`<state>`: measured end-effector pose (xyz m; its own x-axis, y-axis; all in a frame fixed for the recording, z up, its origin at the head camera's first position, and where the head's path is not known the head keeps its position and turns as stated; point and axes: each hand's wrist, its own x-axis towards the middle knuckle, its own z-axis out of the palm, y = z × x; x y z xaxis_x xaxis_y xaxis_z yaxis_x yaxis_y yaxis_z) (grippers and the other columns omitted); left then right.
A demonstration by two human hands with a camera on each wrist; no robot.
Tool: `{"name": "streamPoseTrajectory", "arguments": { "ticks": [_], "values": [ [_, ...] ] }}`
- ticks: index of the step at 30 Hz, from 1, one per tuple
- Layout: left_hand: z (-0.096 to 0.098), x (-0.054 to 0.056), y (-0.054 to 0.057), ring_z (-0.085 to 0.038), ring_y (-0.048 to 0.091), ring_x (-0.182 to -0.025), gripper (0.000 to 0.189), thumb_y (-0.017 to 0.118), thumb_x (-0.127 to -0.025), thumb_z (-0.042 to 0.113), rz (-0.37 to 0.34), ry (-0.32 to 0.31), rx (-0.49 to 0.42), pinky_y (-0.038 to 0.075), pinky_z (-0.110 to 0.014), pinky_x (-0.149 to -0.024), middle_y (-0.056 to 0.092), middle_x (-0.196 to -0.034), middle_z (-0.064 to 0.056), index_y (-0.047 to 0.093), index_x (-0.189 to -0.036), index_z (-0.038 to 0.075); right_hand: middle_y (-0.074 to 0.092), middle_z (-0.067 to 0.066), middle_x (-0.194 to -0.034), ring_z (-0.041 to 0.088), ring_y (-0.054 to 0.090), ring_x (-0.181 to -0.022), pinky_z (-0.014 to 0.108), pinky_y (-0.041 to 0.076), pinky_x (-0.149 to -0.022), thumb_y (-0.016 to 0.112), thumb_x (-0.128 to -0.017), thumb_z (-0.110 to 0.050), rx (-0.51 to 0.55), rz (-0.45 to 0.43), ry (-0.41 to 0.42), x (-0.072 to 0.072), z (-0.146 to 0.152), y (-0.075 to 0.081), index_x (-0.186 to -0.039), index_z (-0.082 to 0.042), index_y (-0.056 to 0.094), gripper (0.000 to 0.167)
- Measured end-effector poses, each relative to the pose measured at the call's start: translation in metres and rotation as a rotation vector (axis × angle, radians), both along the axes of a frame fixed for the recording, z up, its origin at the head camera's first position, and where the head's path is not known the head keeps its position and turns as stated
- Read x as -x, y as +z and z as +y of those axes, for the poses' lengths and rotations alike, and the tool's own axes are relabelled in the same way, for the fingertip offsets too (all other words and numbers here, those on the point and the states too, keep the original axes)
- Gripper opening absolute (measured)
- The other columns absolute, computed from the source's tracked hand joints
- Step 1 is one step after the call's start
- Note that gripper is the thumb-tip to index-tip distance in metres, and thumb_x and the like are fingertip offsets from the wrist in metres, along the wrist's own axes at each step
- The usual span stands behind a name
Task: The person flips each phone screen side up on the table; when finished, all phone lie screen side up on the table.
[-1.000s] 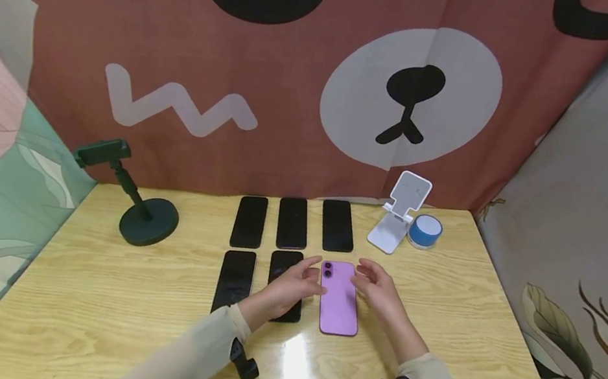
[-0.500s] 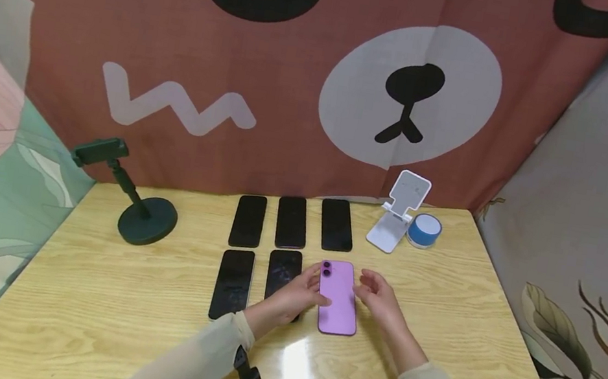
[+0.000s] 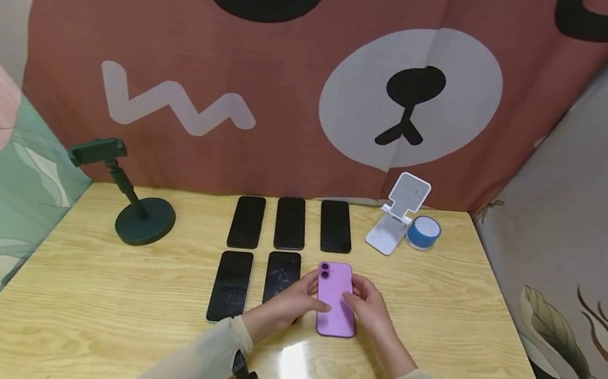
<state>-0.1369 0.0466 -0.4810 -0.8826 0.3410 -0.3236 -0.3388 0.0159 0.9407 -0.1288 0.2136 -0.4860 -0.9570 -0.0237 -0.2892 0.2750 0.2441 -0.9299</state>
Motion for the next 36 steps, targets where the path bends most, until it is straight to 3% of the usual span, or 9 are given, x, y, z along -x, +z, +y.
{"name": "streamPoseTrajectory", "arguments": {
  "ticks": [8, 17, 24, 30, 36],
  "values": [
    [0.0, 0.0, 0.002, -0.039, 0.03, -0.135, 0.091, 0.066, -0.072, -0.011, -0.013, 0.011, 0.021, 0.025, -0.046, -0.11, 0.029, -0.148, -0.027, 0.017, -0.148, -0.004, 0.037, 0.028, -0.142, 0.032, 0.037, -0.128, 0.042, 0.027, -0.107, 0.049, -0.096, -0.007, 0.131, -0.027, -0.133, -0.001, -0.01, 0.002, -0.14, 0.008, 0.034, 0.049],
    [0.006, -0.006, 0.004, -0.037, 0.028, -0.136, 0.09, 0.07, -0.07, -0.008, 0.009, 0.052, 0.083, 0.022, -0.048, -0.111, 0.032, -0.147, -0.024, 0.025, -0.148, 0.002, 0.03, 0.025, -0.146, 0.031, 0.029, -0.132, 0.044, 0.019, -0.112, 0.046, -0.098, -0.012, 0.228, -0.029, -0.192, -0.003, -0.015, 0.003, -0.143, 0.006, 0.028, 0.052],
    [0.008, -0.007, 0.009, -0.036, 0.036, -0.132, 0.093, 0.068, -0.069, -0.012, 0.027, 0.074, 0.038, 0.03, -0.045, -0.108, 0.032, -0.148, -0.023, 0.025, -0.149, 0.006, 0.022, 0.023, -0.151, 0.035, 0.019, -0.14, 0.043, 0.016, -0.114, 0.044, -0.097, -0.004, 0.291, 0.02, -0.196, -0.003, -0.016, 0.005, -0.146, 0.004, 0.021, 0.055],
    [0.01, -0.009, 0.005, -0.034, 0.058, -0.109, 0.092, 0.064, -0.069, -0.016, 0.005, 0.126, -0.027, 0.05, -0.036, -0.087, 0.042, -0.138, -0.028, 0.025, -0.149, 0.007, 0.022, 0.022, -0.151, 0.037, 0.017, -0.139, 0.047, 0.014, -0.113, 0.045, -0.094, 0.002, 0.291, 0.025, -0.173, -0.004, -0.018, 0.005, -0.145, 0.005, 0.024, 0.054],
    [0.01, -0.009, 0.005, -0.031, 0.062, -0.099, 0.093, 0.058, -0.069, -0.023, 0.004, 0.204, -0.098, 0.054, -0.033, -0.075, 0.031, -0.148, -0.022, 0.026, -0.15, 0.011, 0.019, 0.018, -0.154, 0.035, 0.018, -0.139, 0.045, 0.018, -0.111, 0.043, -0.095, 0.002, 0.296, 0.014, -0.152, -0.004, -0.018, 0.012, -0.146, 0.003, 0.023, 0.055]
  ]
}}
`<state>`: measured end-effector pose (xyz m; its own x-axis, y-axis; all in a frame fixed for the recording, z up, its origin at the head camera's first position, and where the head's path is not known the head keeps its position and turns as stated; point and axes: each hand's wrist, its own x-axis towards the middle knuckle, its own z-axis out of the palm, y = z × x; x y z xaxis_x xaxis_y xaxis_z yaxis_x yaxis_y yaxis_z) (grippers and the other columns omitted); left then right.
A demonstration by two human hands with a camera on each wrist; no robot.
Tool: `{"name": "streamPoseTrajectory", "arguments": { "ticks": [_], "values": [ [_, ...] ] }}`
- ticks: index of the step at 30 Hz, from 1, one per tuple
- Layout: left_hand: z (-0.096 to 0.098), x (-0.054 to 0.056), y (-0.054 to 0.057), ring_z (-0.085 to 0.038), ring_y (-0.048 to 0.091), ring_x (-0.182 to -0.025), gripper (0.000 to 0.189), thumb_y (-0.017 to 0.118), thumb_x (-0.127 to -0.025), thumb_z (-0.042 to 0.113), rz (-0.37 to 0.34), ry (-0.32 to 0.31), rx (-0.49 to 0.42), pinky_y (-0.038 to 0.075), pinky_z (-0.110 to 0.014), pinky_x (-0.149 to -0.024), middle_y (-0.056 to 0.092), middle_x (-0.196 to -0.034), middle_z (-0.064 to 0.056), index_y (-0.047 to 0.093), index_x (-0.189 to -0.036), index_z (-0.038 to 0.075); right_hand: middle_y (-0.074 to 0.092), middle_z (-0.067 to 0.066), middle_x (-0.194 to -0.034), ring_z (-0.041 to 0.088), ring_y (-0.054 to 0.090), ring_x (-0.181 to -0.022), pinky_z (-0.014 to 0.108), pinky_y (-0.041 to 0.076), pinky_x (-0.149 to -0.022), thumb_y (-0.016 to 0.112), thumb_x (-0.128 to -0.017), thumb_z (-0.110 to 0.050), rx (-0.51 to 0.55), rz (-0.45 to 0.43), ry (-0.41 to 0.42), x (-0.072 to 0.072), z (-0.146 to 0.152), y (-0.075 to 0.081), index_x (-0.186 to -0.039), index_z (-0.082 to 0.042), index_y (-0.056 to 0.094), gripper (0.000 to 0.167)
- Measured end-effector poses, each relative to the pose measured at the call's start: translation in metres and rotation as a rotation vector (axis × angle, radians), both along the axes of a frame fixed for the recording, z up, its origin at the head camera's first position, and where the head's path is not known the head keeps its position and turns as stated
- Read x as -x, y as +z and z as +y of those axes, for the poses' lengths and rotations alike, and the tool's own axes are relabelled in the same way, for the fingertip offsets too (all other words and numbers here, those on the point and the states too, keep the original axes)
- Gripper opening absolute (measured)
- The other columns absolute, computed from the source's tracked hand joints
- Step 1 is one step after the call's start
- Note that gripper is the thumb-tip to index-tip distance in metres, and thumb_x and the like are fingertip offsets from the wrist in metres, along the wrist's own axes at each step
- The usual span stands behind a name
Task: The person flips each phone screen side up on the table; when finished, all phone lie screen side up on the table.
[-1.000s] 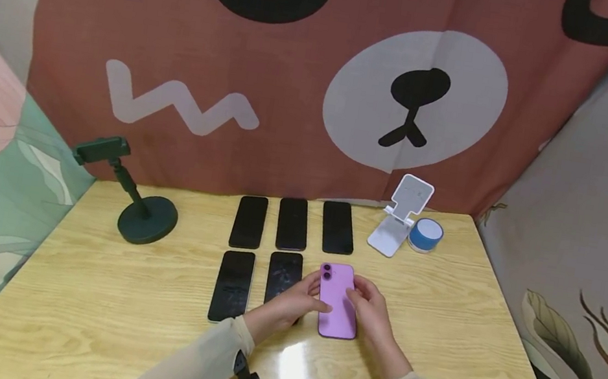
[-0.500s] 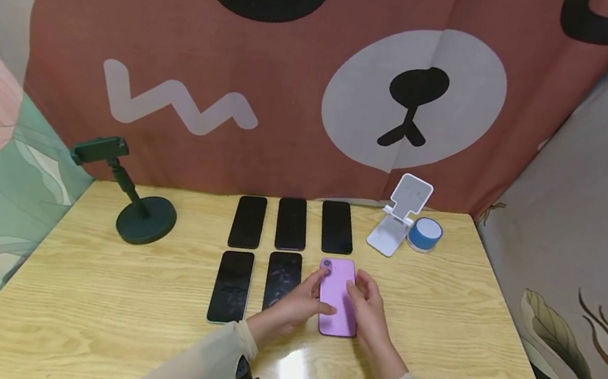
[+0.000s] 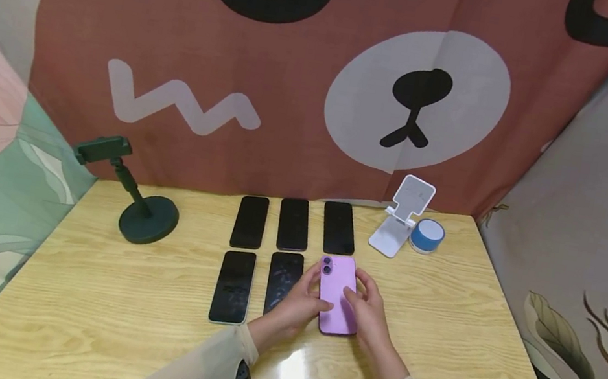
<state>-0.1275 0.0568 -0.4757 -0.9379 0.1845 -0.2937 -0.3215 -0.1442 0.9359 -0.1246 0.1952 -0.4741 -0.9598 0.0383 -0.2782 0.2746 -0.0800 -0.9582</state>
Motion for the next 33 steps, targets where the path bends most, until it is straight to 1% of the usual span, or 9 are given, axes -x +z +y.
{"name": "streamPoseTrajectory", "arguments": {
  "ticks": [3, 6, 8, 13, 22, 24, 28, 31, 33],
  "values": [
    [-0.002, 0.001, 0.002, -0.03, 0.061, -0.1, 0.092, 0.055, -0.069, -0.025, 0.006, 0.028, -0.034, 0.054, -0.035, -0.075, 0.033, -0.147, -0.02, 0.03, -0.149, 0.013, 0.018, 0.014, -0.155, 0.034, 0.022, -0.136, 0.043, 0.02, -0.109, 0.044, -0.095, 0.0, -0.001, -0.01, 0.0, 0.0, 0.001, 0.005, -0.147, 0.001, 0.022, 0.056],
    [-0.006, 0.003, 0.003, -0.03, 0.062, -0.097, 0.09, 0.053, -0.07, -0.025, 0.0, 0.027, -0.09, 0.055, -0.039, -0.075, 0.036, -0.145, -0.018, 0.033, -0.148, 0.015, 0.017, 0.012, -0.156, 0.032, 0.022, -0.135, 0.042, 0.02, -0.109, 0.044, -0.096, -0.001, 0.011, -0.023, -0.002, 0.0, 0.001, 0.01, -0.148, -0.001, 0.021, 0.057],
    [-0.009, 0.004, 0.003, -0.028, 0.063, -0.092, 0.089, 0.053, -0.07, -0.025, -0.002, 0.018, -0.104, 0.055, -0.039, -0.074, 0.036, -0.144, -0.018, 0.035, -0.147, 0.015, 0.014, 0.013, -0.156, 0.032, 0.019, -0.137, 0.042, 0.017, -0.112, 0.043, -0.096, -0.001, 0.026, -0.027, 0.0, -0.001, 0.002, 0.013, -0.149, -0.001, 0.02, 0.058],
    [-0.013, 0.005, 0.001, -0.023, 0.063, -0.086, 0.089, 0.054, -0.07, -0.024, -0.006, 0.015, -0.085, 0.055, -0.037, -0.073, 0.036, -0.144, -0.016, 0.033, -0.148, 0.015, 0.01, 0.014, -0.157, 0.03, 0.011, -0.142, 0.042, 0.01, -0.115, 0.043, -0.096, 0.0, 0.063, -0.029, 0.014, -0.002, 0.003, 0.016, -0.148, 0.0, 0.019, 0.058],
    [-0.01, 0.006, 0.003, -0.023, 0.059, -0.099, 0.088, 0.054, -0.072, -0.021, 0.018, 0.084, -0.102, 0.053, -0.037, -0.08, 0.04, -0.144, -0.013, 0.03, -0.148, 0.014, 0.014, 0.013, -0.157, 0.025, 0.012, -0.142, 0.041, 0.011, -0.115, 0.041, -0.096, 0.001, 0.115, 0.005, -0.014, 0.004, -0.002, 0.024, -0.146, 0.004, 0.023, 0.054],
    [-0.01, 0.007, 0.003, -0.022, 0.059, -0.099, 0.087, 0.054, -0.072, -0.02, 0.012, 0.081, -0.11, 0.053, -0.037, -0.08, 0.045, -0.14, -0.013, 0.032, -0.148, 0.016, 0.015, 0.014, -0.156, 0.026, 0.013, -0.141, 0.04, 0.011, -0.115, 0.041, -0.095, 0.002, 0.134, 0.015, -0.025, 0.004, -0.003, 0.026, -0.145, 0.005, 0.023, 0.053],
    [-0.012, 0.007, 0.001, -0.025, 0.059, -0.105, 0.085, 0.053, -0.072, -0.022, 0.014, 0.043, -0.137, 0.052, -0.037, -0.084, 0.052, -0.134, -0.015, 0.036, -0.146, 0.016, 0.017, 0.015, -0.155, 0.026, 0.015, -0.141, 0.04, 0.012, -0.114, 0.041, -0.094, 0.005, 0.157, 0.025, -0.029, 0.004, -0.006, 0.028, -0.144, 0.008, 0.023, 0.054],
    [-0.013, 0.007, 0.0, -0.029, 0.056, -0.113, 0.083, 0.051, -0.074, -0.022, 0.02, 0.013, -0.17, 0.05, -0.038, -0.087, 0.049, -0.138, -0.016, 0.036, -0.146, 0.016, 0.019, 0.015, -0.154, 0.025, 0.018, -0.139, 0.038, 0.016, -0.113, 0.042, -0.093, 0.005, 0.159, 0.025, -0.022, 0.004, -0.008, 0.028, -0.144, 0.008, 0.023, 0.054],
    [-0.014, 0.007, 0.0, -0.031, 0.055, -0.115, 0.083, 0.049, -0.075, -0.023, 0.022, -0.001, -0.188, 0.05, -0.039, -0.088, 0.047, -0.139, -0.017, 0.035, -0.147, 0.015, 0.02, 0.013, -0.154, 0.025, 0.025, -0.135, 0.034, 0.021, -0.11, 0.042, -0.093, 0.004, 0.146, 0.025, -0.015, 0.003, -0.007, 0.028, -0.145, 0.006, 0.024, 0.055]
  ]
}}
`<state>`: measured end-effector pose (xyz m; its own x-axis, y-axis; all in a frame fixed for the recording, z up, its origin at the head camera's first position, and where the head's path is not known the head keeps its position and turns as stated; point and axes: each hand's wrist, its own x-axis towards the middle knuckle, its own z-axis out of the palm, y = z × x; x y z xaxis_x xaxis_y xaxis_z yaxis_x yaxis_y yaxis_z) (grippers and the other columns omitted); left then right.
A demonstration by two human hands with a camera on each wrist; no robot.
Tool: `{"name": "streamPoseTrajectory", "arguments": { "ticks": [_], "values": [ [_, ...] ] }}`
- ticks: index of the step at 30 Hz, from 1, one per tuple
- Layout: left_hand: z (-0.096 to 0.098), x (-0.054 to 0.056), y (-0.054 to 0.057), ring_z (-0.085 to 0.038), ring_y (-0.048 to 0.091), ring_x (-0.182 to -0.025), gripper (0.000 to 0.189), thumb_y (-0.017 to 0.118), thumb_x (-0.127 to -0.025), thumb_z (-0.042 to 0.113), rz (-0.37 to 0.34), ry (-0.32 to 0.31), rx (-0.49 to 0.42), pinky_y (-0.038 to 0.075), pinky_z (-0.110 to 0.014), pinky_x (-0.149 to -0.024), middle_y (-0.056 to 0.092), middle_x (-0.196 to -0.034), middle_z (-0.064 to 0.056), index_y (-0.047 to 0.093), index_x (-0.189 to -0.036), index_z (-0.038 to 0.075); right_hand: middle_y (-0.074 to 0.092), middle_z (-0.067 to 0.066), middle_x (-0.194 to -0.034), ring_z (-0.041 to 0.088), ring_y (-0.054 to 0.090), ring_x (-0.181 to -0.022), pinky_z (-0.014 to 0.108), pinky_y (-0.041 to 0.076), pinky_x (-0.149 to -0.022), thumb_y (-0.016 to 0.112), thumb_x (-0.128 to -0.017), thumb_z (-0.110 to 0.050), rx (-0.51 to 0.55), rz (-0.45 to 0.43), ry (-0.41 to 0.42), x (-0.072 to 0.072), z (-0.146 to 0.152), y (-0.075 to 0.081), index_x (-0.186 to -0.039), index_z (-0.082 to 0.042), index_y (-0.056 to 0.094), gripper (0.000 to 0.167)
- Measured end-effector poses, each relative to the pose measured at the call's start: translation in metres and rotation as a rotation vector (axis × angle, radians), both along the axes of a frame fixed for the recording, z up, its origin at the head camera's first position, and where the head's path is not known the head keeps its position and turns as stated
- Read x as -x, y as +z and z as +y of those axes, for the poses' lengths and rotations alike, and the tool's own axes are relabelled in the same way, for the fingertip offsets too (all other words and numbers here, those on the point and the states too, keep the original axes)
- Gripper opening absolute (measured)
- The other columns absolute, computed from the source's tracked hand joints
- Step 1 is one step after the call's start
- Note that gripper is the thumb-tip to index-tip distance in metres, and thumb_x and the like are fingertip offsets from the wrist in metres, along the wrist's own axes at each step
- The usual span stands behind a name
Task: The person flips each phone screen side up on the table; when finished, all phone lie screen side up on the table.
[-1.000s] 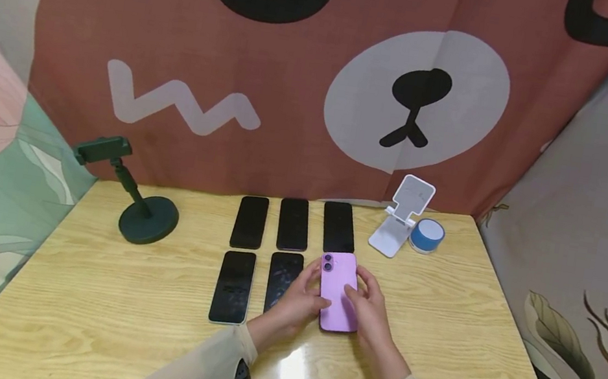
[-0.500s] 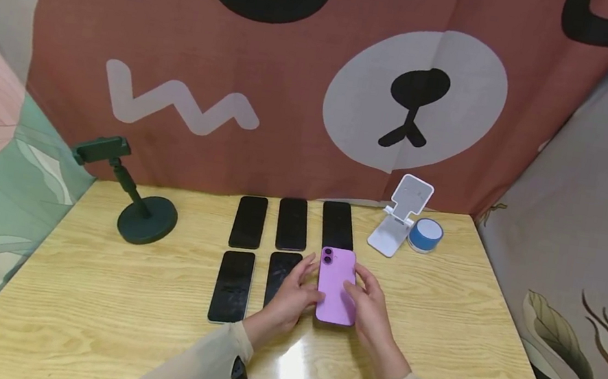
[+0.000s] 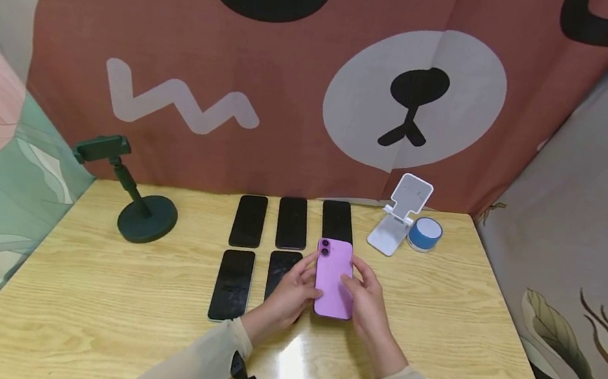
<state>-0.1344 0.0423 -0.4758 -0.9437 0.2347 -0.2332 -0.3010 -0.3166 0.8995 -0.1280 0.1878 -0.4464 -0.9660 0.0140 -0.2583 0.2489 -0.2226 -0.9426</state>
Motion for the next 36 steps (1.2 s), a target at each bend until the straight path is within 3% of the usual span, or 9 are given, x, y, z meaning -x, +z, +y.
{"name": "streamPoseTrajectory", "arguments": {
  "ticks": [5, 7, 10, 15, 24, 30, 36],
  "values": [
    [-0.003, 0.001, 0.0, -0.032, 0.057, -0.112, 0.082, 0.047, -0.076, -0.024, 0.006, -0.009, -0.034, 0.051, -0.039, -0.086, 0.047, -0.139, -0.02, 0.035, -0.147, 0.016, 0.023, 0.011, -0.152, 0.017, 0.039, -0.118, 0.022, 0.033, -0.097, 0.044, -0.095, 0.001, -0.068, -0.003, 0.049, -0.002, 0.002, 0.0, -0.147, 0.001, 0.026, 0.055],
    [-0.005, 0.002, 0.0, -0.032, 0.056, -0.114, 0.082, 0.047, -0.077, -0.023, 0.013, -0.005, -0.057, 0.051, -0.039, -0.087, 0.046, -0.139, -0.021, 0.033, -0.148, 0.016, 0.023, 0.012, -0.152, 0.018, 0.039, -0.121, 0.019, 0.035, -0.093, 0.046, -0.095, 0.0, -0.109, 0.01, 0.087, -0.004, 0.002, -0.001, -0.147, 0.0, 0.026, 0.056],
    [-0.008, 0.001, 0.0, -0.029, 0.056, -0.113, 0.081, 0.047, -0.08, -0.021, 0.021, -0.007, -0.096, 0.05, -0.038, -0.088, 0.046, -0.138, -0.022, 0.028, -0.15, 0.017, 0.018, 0.016, -0.155, 0.028, 0.028, -0.136, 0.027, 0.034, -0.104, 0.049, -0.093, 0.001, -0.171, 0.059, 0.144, -0.006, 0.001, -0.002, -0.145, 0.003, 0.028, 0.056],
    [-0.01, 0.001, 0.003, -0.026, 0.056, -0.111, 0.077, 0.047, -0.087, -0.013, 0.028, -0.048, -0.155, 0.048, -0.034, -0.088, 0.046, -0.139, -0.021, 0.02, -0.152, 0.017, 0.0, 0.022, -0.156, 0.037, 0.002, -0.143, 0.047, 0.013, -0.113, 0.053, -0.091, 0.002, -0.242, 0.136, 0.202, -0.007, -0.002, -0.003, -0.143, 0.007, 0.03, 0.056],
    [-0.011, 0.002, 0.004, -0.031, 0.042, -0.129, 0.059, 0.042, -0.093, -0.001, 0.032, -0.124, -0.221, 0.036, -0.041, -0.104, 0.035, -0.147, -0.019, 0.028, -0.149, 0.014, -0.01, 0.017, -0.157, 0.045, -0.001, -0.14, 0.054, 0.014, -0.11, 0.061, -0.091, -0.011, -0.314, 0.135, 0.274, -0.008, -0.004, -0.003, -0.149, -0.007, 0.028, 0.067],
    [-0.012, 0.003, 0.001, -0.034, 0.039, -0.131, 0.066, 0.038, -0.091, -0.007, 0.046, -0.184, -0.228, 0.037, -0.043, -0.103, 0.03, -0.15, -0.02, 0.028, -0.15, 0.021, -0.01, 0.016, -0.157, 0.049, 0.0, -0.139, 0.057, 0.016, -0.109, 0.06, -0.091, -0.011, -0.308, 0.15, 0.311, -0.009, -0.003, -0.005, -0.15, -0.011, 0.024, 0.069],
    [-0.007, 0.004, 0.0, -0.034, 0.052, -0.116, 0.092, 0.04, -0.077, -0.02, 0.006, -0.234, -0.162, 0.05, -0.041, -0.086, 0.034, -0.145, -0.019, 0.026, -0.149, 0.036, -0.01, 0.015, -0.157, 0.048, 0.0, -0.139, 0.057, 0.016, -0.108, 0.056, -0.094, -0.012, -0.265, 0.174, 0.345, -0.009, -0.002, -0.01, -0.152, -0.014, 0.019, 0.069]
  ]
}}
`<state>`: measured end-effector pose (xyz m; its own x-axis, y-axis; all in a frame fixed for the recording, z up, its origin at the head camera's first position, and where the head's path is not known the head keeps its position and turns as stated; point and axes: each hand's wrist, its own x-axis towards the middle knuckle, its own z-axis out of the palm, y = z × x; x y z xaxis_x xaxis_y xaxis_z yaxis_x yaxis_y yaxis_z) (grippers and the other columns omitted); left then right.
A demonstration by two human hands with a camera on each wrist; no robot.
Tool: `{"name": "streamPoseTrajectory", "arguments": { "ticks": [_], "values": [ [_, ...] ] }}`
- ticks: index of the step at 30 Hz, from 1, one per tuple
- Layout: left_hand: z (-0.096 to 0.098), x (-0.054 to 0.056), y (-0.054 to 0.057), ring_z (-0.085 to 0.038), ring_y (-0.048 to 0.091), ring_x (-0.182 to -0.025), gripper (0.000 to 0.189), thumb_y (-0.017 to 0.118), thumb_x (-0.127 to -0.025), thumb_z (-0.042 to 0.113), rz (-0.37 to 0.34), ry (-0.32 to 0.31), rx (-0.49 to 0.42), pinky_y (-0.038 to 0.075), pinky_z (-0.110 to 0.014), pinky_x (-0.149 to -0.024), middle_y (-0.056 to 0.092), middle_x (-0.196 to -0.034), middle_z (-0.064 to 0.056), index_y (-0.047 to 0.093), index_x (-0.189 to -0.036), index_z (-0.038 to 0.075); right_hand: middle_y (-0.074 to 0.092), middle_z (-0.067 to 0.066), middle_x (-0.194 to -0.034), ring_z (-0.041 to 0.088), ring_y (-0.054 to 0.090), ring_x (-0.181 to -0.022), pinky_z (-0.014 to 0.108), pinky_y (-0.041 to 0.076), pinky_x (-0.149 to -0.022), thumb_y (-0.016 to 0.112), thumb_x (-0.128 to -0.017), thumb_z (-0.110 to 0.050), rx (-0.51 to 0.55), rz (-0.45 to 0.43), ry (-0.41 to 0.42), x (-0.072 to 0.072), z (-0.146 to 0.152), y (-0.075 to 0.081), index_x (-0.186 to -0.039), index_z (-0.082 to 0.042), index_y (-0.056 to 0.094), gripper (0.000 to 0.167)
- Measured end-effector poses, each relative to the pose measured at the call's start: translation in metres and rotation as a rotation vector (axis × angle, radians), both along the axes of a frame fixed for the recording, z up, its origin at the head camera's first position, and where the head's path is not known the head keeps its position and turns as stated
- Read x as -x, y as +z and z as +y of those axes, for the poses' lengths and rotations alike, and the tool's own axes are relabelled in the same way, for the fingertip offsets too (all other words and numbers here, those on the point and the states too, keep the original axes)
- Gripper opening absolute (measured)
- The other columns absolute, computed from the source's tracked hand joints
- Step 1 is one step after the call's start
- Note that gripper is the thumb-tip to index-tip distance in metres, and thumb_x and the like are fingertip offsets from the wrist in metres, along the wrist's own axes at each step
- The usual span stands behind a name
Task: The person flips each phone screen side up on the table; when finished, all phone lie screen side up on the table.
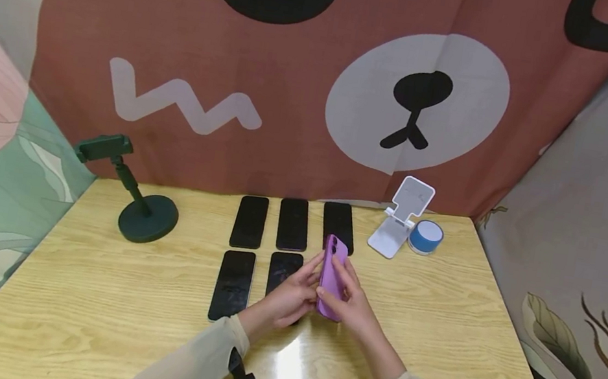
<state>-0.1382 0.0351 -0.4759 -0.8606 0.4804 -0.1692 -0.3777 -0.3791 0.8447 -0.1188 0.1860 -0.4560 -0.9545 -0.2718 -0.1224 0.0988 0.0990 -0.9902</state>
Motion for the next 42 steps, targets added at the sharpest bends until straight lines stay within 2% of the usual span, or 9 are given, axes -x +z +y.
{"name": "streamPoseTrajectory", "arguments": {
  "ticks": [5, 9, 16, 19, 25, 27, 33, 39, 42],
  "values": [
    [0.008, 0.003, 0.005, -0.022, 0.057, -0.094, 0.095, 0.043, -0.074, -0.02, -0.034, 0.004, 0.054, 0.052, -0.032, -0.067, 0.042, -0.133, -0.015, 0.031, -0.146, 0.042, -0.001, 0.021, -0.156, 0.044, 0.006, -0.14, 0.056, 0.019, -0.107, 0.051, -0.097, -0.014, 0.092, -0.047, 0.016, -0.001, 0.0, -0.002, -0.153, -0.021, 0.012, 0.068],
    [0.01, 0.004, 0.008, -0.021, 0.056, -0.093, 0.095, 0.04, -0.075, -0.021, -0.051, 0.015, 0.071, 0.051, -0.029, -0.063, 0.04, -0.135, -0.017, 0.032, -0.145, 0.042, -0.001, 0.02, -0.156, 0.043, 0.004, -0.141, 0.055, 0.019, -0.107, 0.05, -0.098, -0.018, 0.131, -0.073, 0.021, -0.001, 0.0, -0.002, -0.153, -0.023, 0.01, 0.068],
    [0.009, 0.004, 0.007, -0.016, 0.053, -0.075, 0.094, 0.044, -0.074, -0.021, -0.063, 0.036, 0.083, 0.048, -0.029, -0.058, 0.042, -0.133, -0.014, 0.036, -0.144, 0.042, -0.001, 0.016, -0.157, 0.037, 0.001, -0.142, 0.048, 0.015, -0.11, 0.051, -0.097, -0.013, 0.147, -0.026, 0.055, 0.001, 0.002, -0.002, -0.153, -0.015, 0.011, 0.068],
    [0.007, 0.005, 0.005, -0.016, 0.053, -0.069, 0.092, 0.048, -0.075, -0.02, -0.073, 0.051, 0.083, 0.049, -0.029, -0.056, 0.041, -0.133, -0.012, 0.039, -0.143, 0.041, 0.004, 0.015, -0.157, 0.036, 0.003, -0.143, 0.037, 0.022, -0.109, 0.052, -0.096, -0.012, 0.156, 0.017, 0.078, 0.002, 0.004, 0.0, -0.152, -0.009, 0.014, 0.067],
    [0.003, 0.004, 0.002, -0.017, 0.055, -0.076, 0.078, 0.051, -0.083, -0.015, -0.066, 0.045, 0.081, 0.054, -0.037, -0.068, 0.03, -0.14, -0.011, 0.042, -0.143, 0.034, 0.009, 0.018, -0.156, 0.043, 0.01, -0.139, 0.017, 0.036, -0.097, 0.052, -0.096, -0.007, 0.233, 0.062, 0.089, 0.004, 0.008, 0.002, -0.15, -0.001, 0.018, 0.064],
    [0.002, 0.004, 0.002, -0.016, 0.054, -0.078, 0.076, 0.05, -0.083, -0.015, -0.064, 0.045, 0.092, 0.054, -0.04, -0.072, 0.03, -0.142, -0.011, 0.043, -0.142, 0.032, 0.009, 0.019, -0.156, 0.039, 0.017, -0.139, 0.018, 0.038, -0.096, 0.052, -0.096, -0.007, 0.24, 0.056, 0.083, 0.004, 0.009, 0.002, -0.149, 0.0, 0.018, 0.064],
    [0.001, 0.004, 0.003, -0.017, 0.06, -0.088, 0.072, 0.055, -0.082, -0.012, -0.063, 0.059, 0.134, 0.052, -0.043, -0.077, 0.035, -0.143, -0.009, 0.043, -0.143, 0.024, 0.014, 0.026, -0.152, 0.008, 0.044, -0.125, 0.024, 0.043, -0.095, 0.051, -0.095, -0.001, 0.264, 0.085, 0.095, 0.003, 0.013, 0.0, -0.148, 0.003, 0.017, 0.063],
    [-0.002, 0.004, 0.003, -0.027, 0.059, -0.107, 0.069, 0.057, -0.084, -0.008, -0.072, 0.032, 0.167, 0.05, -0.047, -0.085, 0.031, -0.148, -0.01, 0.038, -0.146, 0.016, 0.012, 0.031, -0.15, 0.008, 0.047, -0.121, 0.024, 0.045, -0.093, 0.044, -0.093, 0.007, 0.29, 0.094, 0.116, 0.003, 0.021, -0.003, -0.149, 0.001, 0.017, 0.063],
    [-0.005, 0.005, 0.004, -0.027, 0.057, -0.112, 0.07, 0.057, -0.085, -0.007, -0.071, 0.011, 0.194, 0.049, -0.046, -0.086, 0.031, -0.15, -0.011, 0.035, -0.147, 0.017, 0.012, 0.031, -0.15, 0.01, 0.047, -0.119, 0.027, 0.047, -0.09, 0.042, -0.09, 0.009, 0.275, 0.055, 0.094, 0.004, 0.024, -0.004, -0.149, -0.001, 0.017, 0.065]
  ]
}}
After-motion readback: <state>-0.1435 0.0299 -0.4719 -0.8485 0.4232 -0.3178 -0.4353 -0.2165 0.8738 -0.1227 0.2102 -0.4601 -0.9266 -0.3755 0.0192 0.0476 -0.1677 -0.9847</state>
